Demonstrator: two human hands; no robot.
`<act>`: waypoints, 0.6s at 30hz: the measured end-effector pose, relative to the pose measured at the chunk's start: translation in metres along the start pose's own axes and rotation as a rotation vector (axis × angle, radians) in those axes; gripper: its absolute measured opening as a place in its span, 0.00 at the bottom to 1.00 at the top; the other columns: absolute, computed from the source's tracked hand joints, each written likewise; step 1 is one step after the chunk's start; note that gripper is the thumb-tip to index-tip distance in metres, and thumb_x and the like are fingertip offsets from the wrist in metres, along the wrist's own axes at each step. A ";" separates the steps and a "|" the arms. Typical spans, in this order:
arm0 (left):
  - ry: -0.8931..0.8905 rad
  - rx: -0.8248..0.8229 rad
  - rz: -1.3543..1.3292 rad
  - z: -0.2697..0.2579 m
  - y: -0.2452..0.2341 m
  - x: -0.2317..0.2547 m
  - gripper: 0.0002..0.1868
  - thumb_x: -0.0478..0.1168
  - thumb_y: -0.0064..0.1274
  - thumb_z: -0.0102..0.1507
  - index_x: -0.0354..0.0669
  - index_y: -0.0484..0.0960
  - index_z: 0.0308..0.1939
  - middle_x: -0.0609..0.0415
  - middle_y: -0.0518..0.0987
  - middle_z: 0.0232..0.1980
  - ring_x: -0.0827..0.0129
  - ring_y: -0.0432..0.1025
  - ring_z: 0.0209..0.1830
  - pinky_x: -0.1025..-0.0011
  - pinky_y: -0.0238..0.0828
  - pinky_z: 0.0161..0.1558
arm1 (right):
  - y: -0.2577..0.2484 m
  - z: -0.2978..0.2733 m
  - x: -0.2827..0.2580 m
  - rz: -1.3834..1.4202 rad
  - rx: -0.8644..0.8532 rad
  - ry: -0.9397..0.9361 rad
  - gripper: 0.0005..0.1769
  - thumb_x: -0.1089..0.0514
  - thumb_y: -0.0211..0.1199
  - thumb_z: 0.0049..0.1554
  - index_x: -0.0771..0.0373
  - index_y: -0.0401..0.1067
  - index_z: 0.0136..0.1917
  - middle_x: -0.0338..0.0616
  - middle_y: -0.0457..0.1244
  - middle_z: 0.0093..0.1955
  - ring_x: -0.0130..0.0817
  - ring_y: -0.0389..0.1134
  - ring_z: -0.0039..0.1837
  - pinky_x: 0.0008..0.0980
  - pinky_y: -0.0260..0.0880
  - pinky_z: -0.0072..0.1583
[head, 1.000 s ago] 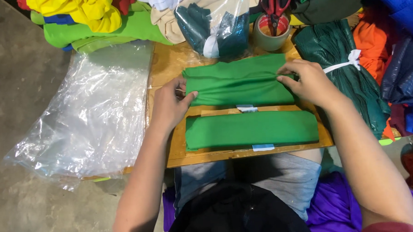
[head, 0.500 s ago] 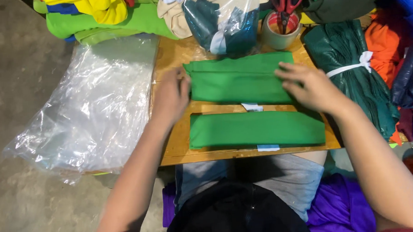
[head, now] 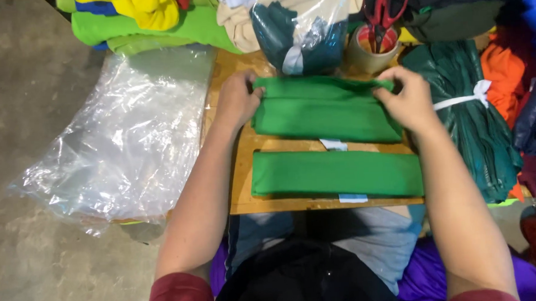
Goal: Folding a green fabric and tying it with a white ribbon
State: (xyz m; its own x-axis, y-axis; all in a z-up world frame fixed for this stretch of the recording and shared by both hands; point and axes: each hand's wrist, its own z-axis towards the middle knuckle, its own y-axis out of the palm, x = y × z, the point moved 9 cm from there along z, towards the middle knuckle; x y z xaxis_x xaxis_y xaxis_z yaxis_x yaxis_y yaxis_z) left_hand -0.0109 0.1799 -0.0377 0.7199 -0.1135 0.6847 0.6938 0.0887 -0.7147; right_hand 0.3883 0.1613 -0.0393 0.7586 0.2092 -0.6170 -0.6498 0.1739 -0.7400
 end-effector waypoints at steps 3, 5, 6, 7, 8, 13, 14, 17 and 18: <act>0.081 0.020 -0.046 -0.016 -0.028 0.028 0.08 0.36 0.63 0.56 0.46 0.83 0.38 0.49 0.83 0.38 0.49 0.79 0.45 0.54 0.71 0.46 | -0.014 -0.010 -0.044 0.243 -0.039 -0.028 0.14 0.69 0.68 0.56 0.57 0.73 0.53 0.39 0.67 0.47 0.30 0.68 0.53 0.29 0.65 0.57; 0.083 0.007 -0.079 -0.029 -0.045 0.044 0.09 0.33 0.60 0.56 0.52 0.83 0.39 0.59 0.86 0.41 0.61 0.80 0.44 0.62 0.72 0.46 | -0.026 -0.018 -0.070 0.335 -0.068 -0.043 0.14 0.75 0.66 0.57 0.62 0.69 0.51 0.42 0.68 0.51 0.26 0.67 0.55 0.26 0.65 0.60; 0.224 0.039 -0.043 -0.038 -0.054 0.061 0.17 0.30 0.57 0.55 0.55 0.85 0.44 0.58 0.87 0.45 0.60 0.78 0.43 0.61 0.71 0.47 | -0.027 -0.022 -0.082 0.239 -0.097 -0.127 0.18 0.76 0.60 0.50 0.63 0.74 0.52 0.44 0.70 0.53 0.31 0.68 0.57 0.29 0.64 0.63; 0.370 0.067 -0.013 -0.047 -0.060 0.078 0.25 0.27 0.55 0.53 0.57 0.86 0.49 0.58 0.87 0.49 0.58 0.77 0.42 0.61 0.70 0.48 | -0.031 -0.028 -0.092 0.137 -0.124 -0.206 0.27 0.77 0.54 0.43 0.65 0.79 0.53 0.46 0.71 0.55 0.37 0.68 0.60 0.33 0.63 0.66; 0.376 0.063 -0.018 -0.056 -0.059 0.083 0.25 0.27 0.55 0.53 0.57 0.86 0.49 0.58 0.87 0.49 0.58 0.77 0.42 0.61 0.70 0.48 | -0.037 -0.036 -0.091 0.132 -0.119 -0.201 0.27 0.77 0.54 0.43 0.65 0.79 0.53 0.46 0.71 0.55 0.37 0.68 0.60 0.33 0.63 0.66; 0.530 0.066 0.003 -0.091 -0.051 0.089 0.17 0.20 0.48 0.50 0.36 0.85 0.38 0.50 0.80 0.49 0.54 0.77 0.47 0.61 0.75 0.50 | -0.043 -0.061 -0.103 0.133 -0.140 -0.269 0.23 0.78 0.54 0.45 0.62 0.82 0.47 0.46 0.72 0.53 0.39 0.71 0.60 0.37 0.67 0.69; 0.532 0.059 0.000 -0.096 -0.052 0.093 0.17 0.20 0.48 0.50 0.36 0.85 0.38 0.50 0.80 0.49 0.54 0.77 0.47 0.61 0.75 0.50 | -0.043 -0.066 -0.099 0.131 -0.138 -0.262 0.23 0.78 0.54 0.45 0.62 0.82 0.47 0.46 0.72 0.53 0.39 0.71 0.60 0.37 0.67 0.69; 0.558 0.028 0.056 -0.105 -0.057 0.104 0.16 0.26 0.50 0.56 0.28 0.86 0.46 0.44 0.80 0.53 0.52 0.76 0.54 0.59 0.75 0.59 | -0.045 -0.070 -0.098 0.073 -0.094 -0.314 0.22 0.75 0.55 0.47 0.59 0.83 0.47 0.43 0.72 0.56 0.38 0.71 0.62 0.35 0.68 0.69; 0.551 0.026 0.081 -0.106 -0.057 0.106 0.16 0.37 0.52 0.61 0.29 0.86 0.46 0.43 0.81 0.55 0.51 0.74 0.56 0.56 0.73 0.58 | -0.043 -0.071 -0.100 0.018 -0.101 -0.362 0.18 0.73 0.59 0.50 0.60 0.83 0.48 0.44 0.72 0.57 0.39 0.71 0.61 0.36 0.68 0.68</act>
State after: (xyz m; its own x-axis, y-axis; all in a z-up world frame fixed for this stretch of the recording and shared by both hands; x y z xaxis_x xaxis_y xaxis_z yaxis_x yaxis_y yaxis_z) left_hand 0.0236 0.0581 0.0608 0.6586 -0.6050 0.4475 0.6423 0.1423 -0.7531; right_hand 0.3438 0.0643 0.0346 0.6692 0.5416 -0.5088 -0.6413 0.0751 -0.7636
